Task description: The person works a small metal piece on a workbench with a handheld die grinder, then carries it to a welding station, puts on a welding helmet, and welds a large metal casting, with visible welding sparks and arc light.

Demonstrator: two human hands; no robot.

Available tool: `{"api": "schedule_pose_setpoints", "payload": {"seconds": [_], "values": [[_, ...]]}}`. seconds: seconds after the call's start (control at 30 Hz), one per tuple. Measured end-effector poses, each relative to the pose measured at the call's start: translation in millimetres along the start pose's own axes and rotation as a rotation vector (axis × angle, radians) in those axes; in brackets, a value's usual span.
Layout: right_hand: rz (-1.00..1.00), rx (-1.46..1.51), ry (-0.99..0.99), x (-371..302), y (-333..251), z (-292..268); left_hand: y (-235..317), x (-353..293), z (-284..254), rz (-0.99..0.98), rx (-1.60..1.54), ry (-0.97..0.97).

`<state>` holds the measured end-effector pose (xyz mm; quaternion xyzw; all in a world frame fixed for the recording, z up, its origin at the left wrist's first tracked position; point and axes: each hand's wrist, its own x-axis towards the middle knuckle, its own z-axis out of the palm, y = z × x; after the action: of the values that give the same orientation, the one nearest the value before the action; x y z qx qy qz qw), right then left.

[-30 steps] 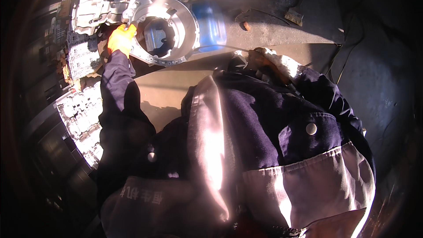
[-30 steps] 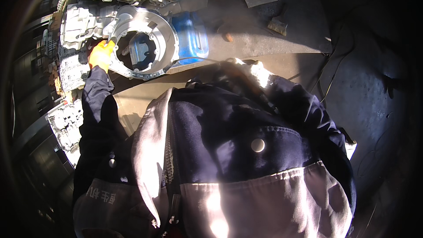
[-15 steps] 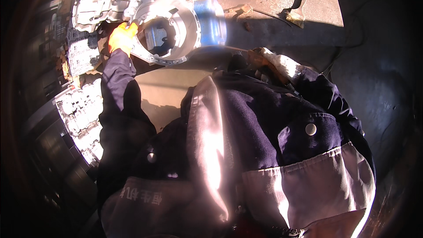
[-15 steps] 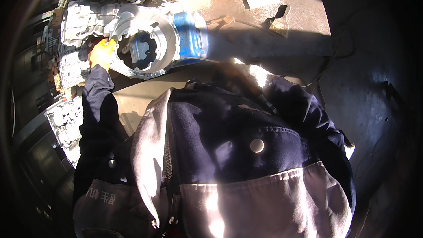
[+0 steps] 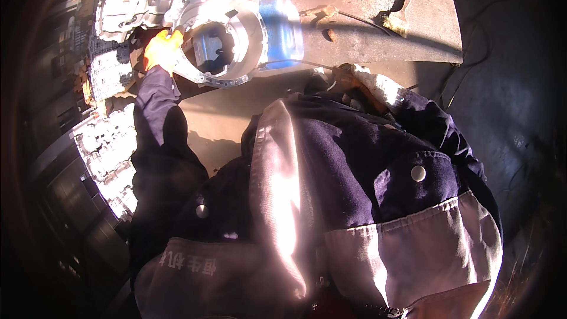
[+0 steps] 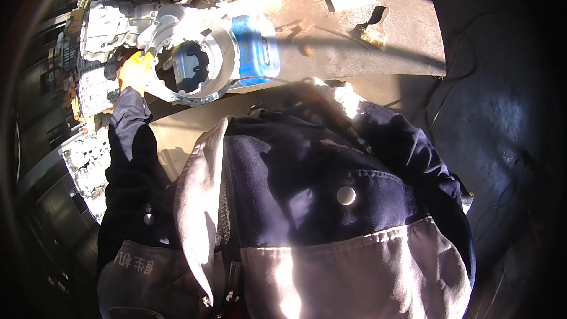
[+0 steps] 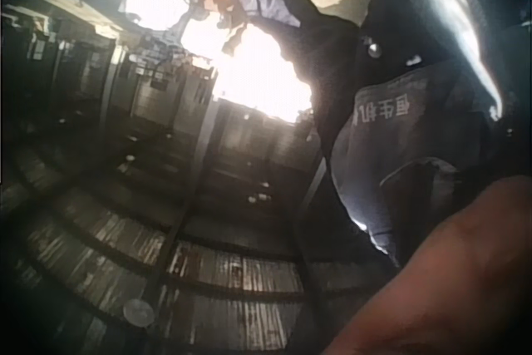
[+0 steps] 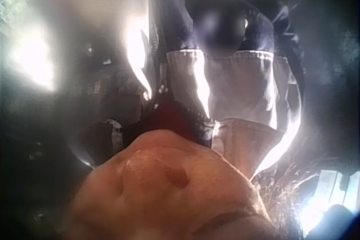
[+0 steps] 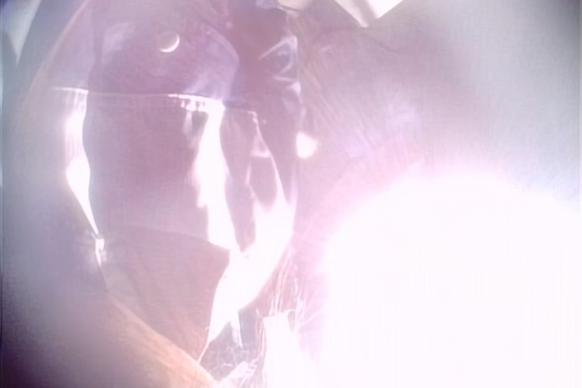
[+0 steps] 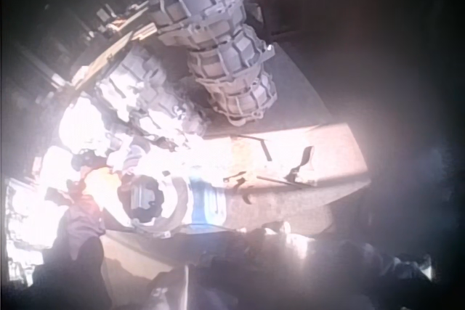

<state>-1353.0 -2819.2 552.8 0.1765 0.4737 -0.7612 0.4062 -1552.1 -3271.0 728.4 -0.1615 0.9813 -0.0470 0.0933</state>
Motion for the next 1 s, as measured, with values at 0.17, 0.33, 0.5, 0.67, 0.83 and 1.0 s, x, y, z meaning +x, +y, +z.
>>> {"api": "schedule_pose_setpoints", "payload": {"seconds": [0.17, 0.33, 0.5, 0.67, 0.83, 1.0], "values": [[-0.005, 0.001, -0.005, -1, -1, 1, 0, 1, 1, -0.006, 0.007, 0.019], [-0.008, 0.001, -0.009, -1, -1, 0, -4, 5, 4, -0.001, -0.011, 0.000], [-0.021, 0.008, -0.021, -1, -4, 2, -1, 4, 2, -0.019, 0.008, -0.002], [-0.037, 0.020, -0.041, 2, -5, 9, 0, 2, 1, -0.016, 0.002, -0.024], [-0.052, 0.044, -0.084, 3, -10, 7, -1, 3, 3, -0.009, 0.044, 0.002], [-0.088, 0.092, -0.139, 2, -27, 12, -3, 2, 4, 0.006, 0.071, 0.015]]}}
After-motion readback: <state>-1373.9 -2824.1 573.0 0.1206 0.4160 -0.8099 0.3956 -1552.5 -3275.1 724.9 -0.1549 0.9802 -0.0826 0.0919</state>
